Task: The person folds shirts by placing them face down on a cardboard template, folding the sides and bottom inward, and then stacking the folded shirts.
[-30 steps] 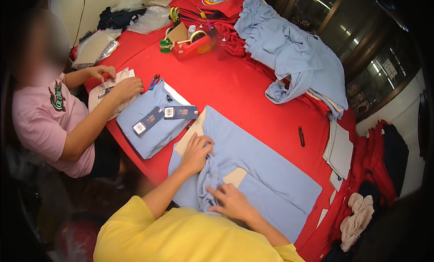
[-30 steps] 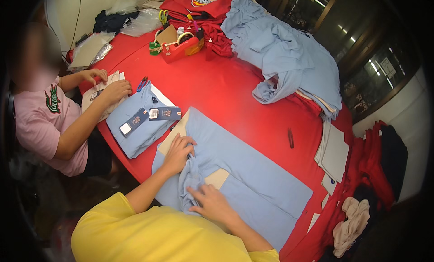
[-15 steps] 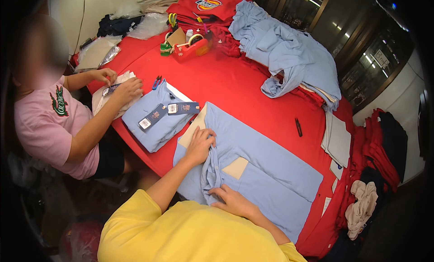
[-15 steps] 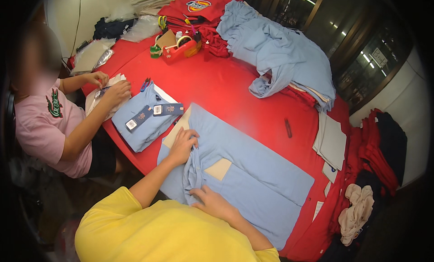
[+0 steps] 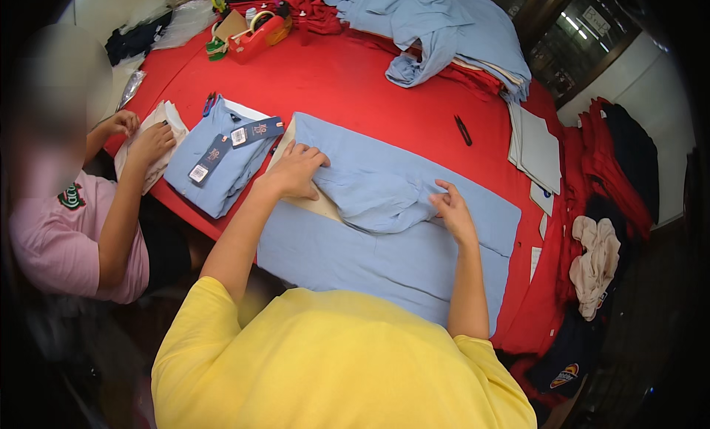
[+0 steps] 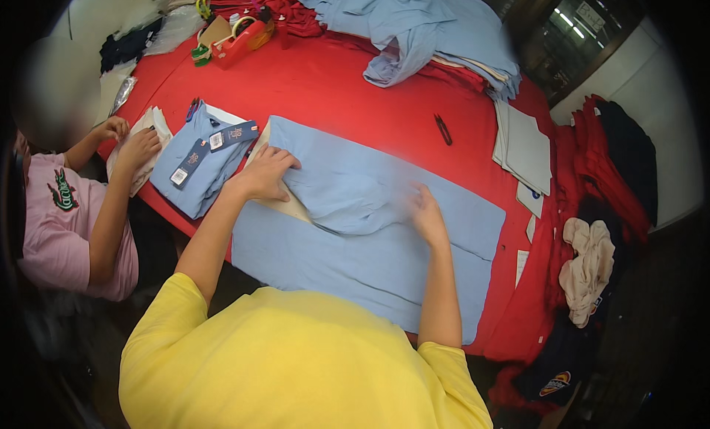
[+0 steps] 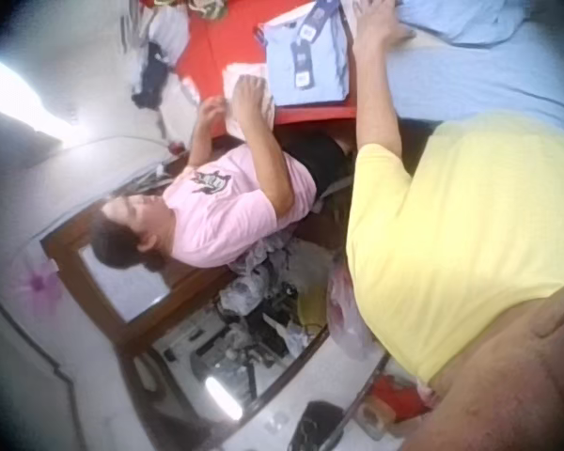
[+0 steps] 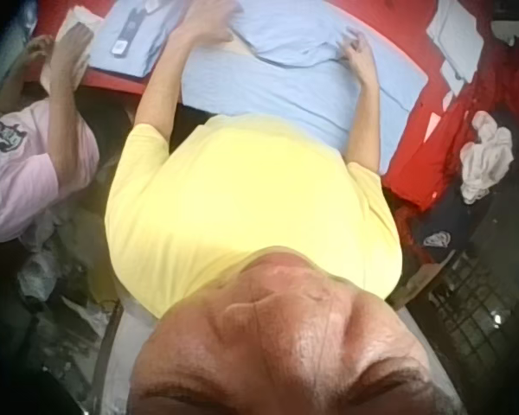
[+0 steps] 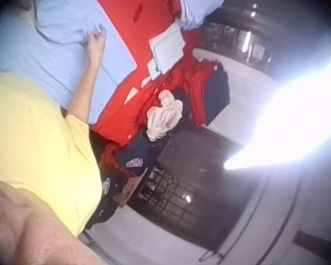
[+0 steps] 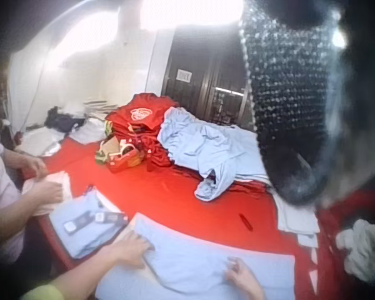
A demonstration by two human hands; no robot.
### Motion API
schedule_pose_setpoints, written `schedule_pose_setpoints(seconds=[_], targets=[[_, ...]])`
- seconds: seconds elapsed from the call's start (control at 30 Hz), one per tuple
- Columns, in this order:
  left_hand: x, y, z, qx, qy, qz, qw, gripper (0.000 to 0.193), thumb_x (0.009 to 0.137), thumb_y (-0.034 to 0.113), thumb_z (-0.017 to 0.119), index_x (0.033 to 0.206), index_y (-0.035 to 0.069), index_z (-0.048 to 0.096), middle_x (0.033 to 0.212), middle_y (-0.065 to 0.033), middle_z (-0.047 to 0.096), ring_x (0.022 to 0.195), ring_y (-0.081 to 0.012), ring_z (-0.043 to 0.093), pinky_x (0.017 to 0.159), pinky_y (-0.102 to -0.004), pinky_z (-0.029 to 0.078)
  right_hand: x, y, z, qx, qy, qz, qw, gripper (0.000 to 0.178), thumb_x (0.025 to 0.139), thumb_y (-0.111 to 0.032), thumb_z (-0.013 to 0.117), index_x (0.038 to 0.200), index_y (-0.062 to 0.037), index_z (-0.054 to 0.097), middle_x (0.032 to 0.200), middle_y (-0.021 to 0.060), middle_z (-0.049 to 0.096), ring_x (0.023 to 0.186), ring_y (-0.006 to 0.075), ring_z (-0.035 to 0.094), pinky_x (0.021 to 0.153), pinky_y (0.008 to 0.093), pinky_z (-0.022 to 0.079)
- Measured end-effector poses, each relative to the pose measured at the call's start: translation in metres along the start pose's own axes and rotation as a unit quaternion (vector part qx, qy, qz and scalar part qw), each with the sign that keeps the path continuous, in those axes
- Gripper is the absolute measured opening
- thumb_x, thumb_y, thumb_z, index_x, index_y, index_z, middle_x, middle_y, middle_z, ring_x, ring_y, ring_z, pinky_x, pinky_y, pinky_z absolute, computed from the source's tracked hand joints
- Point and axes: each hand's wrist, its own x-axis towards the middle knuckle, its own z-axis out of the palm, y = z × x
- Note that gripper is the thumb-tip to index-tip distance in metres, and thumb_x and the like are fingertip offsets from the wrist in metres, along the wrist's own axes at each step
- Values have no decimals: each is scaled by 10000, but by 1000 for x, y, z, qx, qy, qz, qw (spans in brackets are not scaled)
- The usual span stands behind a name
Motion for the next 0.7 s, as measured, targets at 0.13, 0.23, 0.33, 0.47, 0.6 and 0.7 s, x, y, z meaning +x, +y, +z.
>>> schedule_pose_setpoints(seconds=[0.13,0.23,0.33,0.47,0.6,0.7], targets=[[8,-1,-3,-12,-14,22,1000,729,577,198,821,1238,126,521,1236,-75,531,1231,-319,416,1119,-431,265,2,19,-1,86,50,-91,991,474,854,-32,608,1309,-31,477,971,47,591,844,119,539,785,283,451],[3,6,-8,-18,11,8,1000,763,568,176,830,1257,130,505,1239,-78,527,1217,-319,431,1103,-419,284,1,28,-1,-37,191,-153,969,420,837,3,613,1247,-37,527,985,53,604,841,145,555,788,285,457],[-3,2,-4,-86,33,3,996,800,560,184,847,1272,131,487,1244,-89,519,1200,-320,440,1080,-426,308,-16,38,20,-286,256,-242,891,322,838,-9,612,1158,-42,591,1014,77,621,859,207,584,807,303,471],[-11,-9,9,-82,88,25,992,733,560,223,857,1188,112,496,1183,-100,511,1154,-331,454,1042,-413,345,-77,-19,83,-99,-127,-208,965,239,845,-58,612,1082,-34,638,1035,139,629,922,296,604,833,364,484],[-1,-15,13,-58,78,50,994,626,564,248,858,1066,92,519,1118,-100,504,1108,-327,468,985,-406,377,-95,-32,140,-148,-379,-320,855,284,846,-91,610,1129,-60,615,999,134,603,907,303,619,759,369,504],[-5,-18,16,-70,93,53,992,576,565,242,863,1017,88,541,1111,-91,506,1083,-306,467,954,-404,395,-107,-41,167,-251,-385,-369,808,249,831,-106,597,1073,-50,599,971,130,582,883,330,615,752,404,499]])
